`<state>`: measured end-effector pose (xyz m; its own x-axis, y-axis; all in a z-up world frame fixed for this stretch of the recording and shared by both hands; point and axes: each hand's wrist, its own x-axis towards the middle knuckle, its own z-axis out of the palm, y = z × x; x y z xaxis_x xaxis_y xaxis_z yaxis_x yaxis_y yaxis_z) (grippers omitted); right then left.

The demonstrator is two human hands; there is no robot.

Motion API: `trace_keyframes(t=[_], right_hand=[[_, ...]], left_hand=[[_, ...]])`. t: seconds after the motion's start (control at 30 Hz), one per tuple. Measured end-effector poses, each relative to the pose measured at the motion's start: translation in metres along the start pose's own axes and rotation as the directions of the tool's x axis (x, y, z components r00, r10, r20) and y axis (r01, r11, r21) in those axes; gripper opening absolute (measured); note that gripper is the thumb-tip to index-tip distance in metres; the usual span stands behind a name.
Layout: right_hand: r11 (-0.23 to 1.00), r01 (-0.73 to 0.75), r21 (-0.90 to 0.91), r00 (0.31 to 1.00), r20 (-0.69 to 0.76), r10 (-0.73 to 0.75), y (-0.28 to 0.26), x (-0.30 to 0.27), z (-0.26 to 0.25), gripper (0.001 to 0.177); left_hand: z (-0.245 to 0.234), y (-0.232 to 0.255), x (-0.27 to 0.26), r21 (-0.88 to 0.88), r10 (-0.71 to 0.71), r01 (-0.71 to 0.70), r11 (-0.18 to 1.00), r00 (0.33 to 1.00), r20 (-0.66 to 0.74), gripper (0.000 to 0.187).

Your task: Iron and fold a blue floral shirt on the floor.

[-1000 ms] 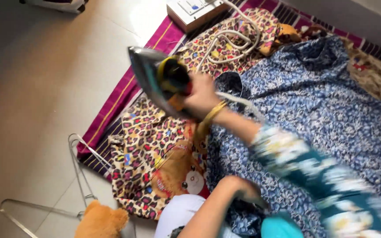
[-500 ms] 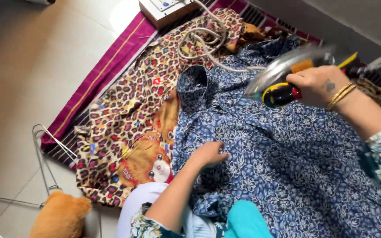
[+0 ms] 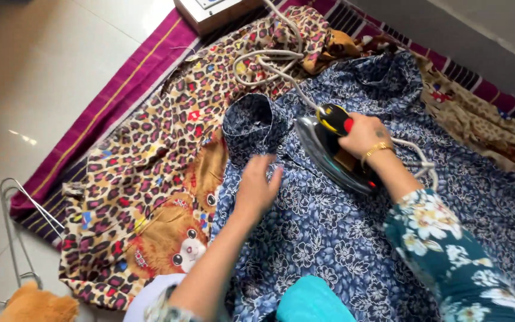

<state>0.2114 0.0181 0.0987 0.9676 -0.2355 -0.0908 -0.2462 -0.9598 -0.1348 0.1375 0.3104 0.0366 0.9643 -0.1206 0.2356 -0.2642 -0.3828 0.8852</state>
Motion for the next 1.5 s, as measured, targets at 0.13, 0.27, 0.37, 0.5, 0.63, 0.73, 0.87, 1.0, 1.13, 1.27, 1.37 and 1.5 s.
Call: trace_keyframes(t=[0.13, 0.27, 0.37, 0.5, 0.63, 0.73, 0.87, 1.0, 1.13, 1.27, 1.37, 1.5], right_hand=[[0.995, 0.095, 0.015, 0.995, 0.044, -0.095, -0.044, 0.013, -0.012, 0.049], [0.997, -0.067, 0.044, 0.997, -0.032, 0.068, -0.065, 0.031, -0.004, 0.043], [0.99, -0.12, 0.081, 0.99, -0.071, 0.125, -0.074, 0.04, -0.011, 0.04], [0.974, 0.227, -0.029, 0.974, 0.01, -0.227, -0.049, 0.04, -0.017, 0.043], [0.937, 0.348, -0.034, 0.932, 0.119, -0.342, -0.022, 0.032, -0.027, 0.059], [0.939, 0.337, -0.075, 0.941, 0.066, -0.332, -0.014, 0.026, -0.026, 0.057], [0.929, 0.368, -0.04, 0.93, 0.033, -0.367, -0.007, 0.017, -0.024, 0.056], [0.88, 0.461, -0.116, 0.875, 0.224, -0.429, 0.002, 0.003, -0.029, 0.052], [0.912, 0.381, -0.153, 0.919, 0.166, -0.357, 0.003, 0.014, -0.022, 0.058], [0.951, 0.3, -0.08, 0.954, 0.037, -0.297, 0.018, 0.015, -0.014, 0.047], [0.928, 0.354, -0.115, 0.926, 0.183, -0.331, 0.024, -0.001, -0.026, 0.045], [0.976, 0.155, -0.154, 0.978, 0.162, -0.129, 0.06, -0.021, -0.033, 0.065]], left_hand=[[0.004, 0.006, 0.08, 0.201, 0.009, 0.029, 0.979, 0.983, -0.185, 0.041], [0.011, 0.005, 0.133, 0.432, -0.332, 0.291, 0.853, 0.943, 0.02, 0.057], [0.031, -0.049, 0.159, 0.454, -0.437, 0.339, 0.824, 0.89, 0.129, 0.045], [0.045, -0.093, 0.164, 0.403, -0.418, 0.308, 0.862, 0.881, 0.222, 0.034], [0.042, -0.105, 0.172, 0.43, -0.376, 0.243, 0.87, 0.89, 0.259, 0.032], [0.038, -0.107, 0.17, 0.392, -0.335, 0.221, 0.893, 0.908, 0.253, 0.036], [0.019, -0.086, 0.164, 0.364, -0.236, 0.119, 0.924, 0.926, 0.295, 0.063], [-0.001, -0.045, 0.149, 0.594, -0.167, -0.109, 0.797, 0.906, 0.39, 0.097], [0.003, -0.049, 0.133, 0.636, -0.154, -0.115, 0.763, 0.923, 0.353, 0.099], [0.009, -0.078, 0.129, 0.555, -0.082, -0.081, 0.828, 0.961, 0.263, 0.091], [0.005, -0.083, 0.135, 0.529, -0.042, -0.09, 0.844, 0.972, 0.232, 0.082], [0.001, -0.063, 0.131, 0.552, -0.112, -0.043, 0.833, 0.963, 0.244, 0.079]])
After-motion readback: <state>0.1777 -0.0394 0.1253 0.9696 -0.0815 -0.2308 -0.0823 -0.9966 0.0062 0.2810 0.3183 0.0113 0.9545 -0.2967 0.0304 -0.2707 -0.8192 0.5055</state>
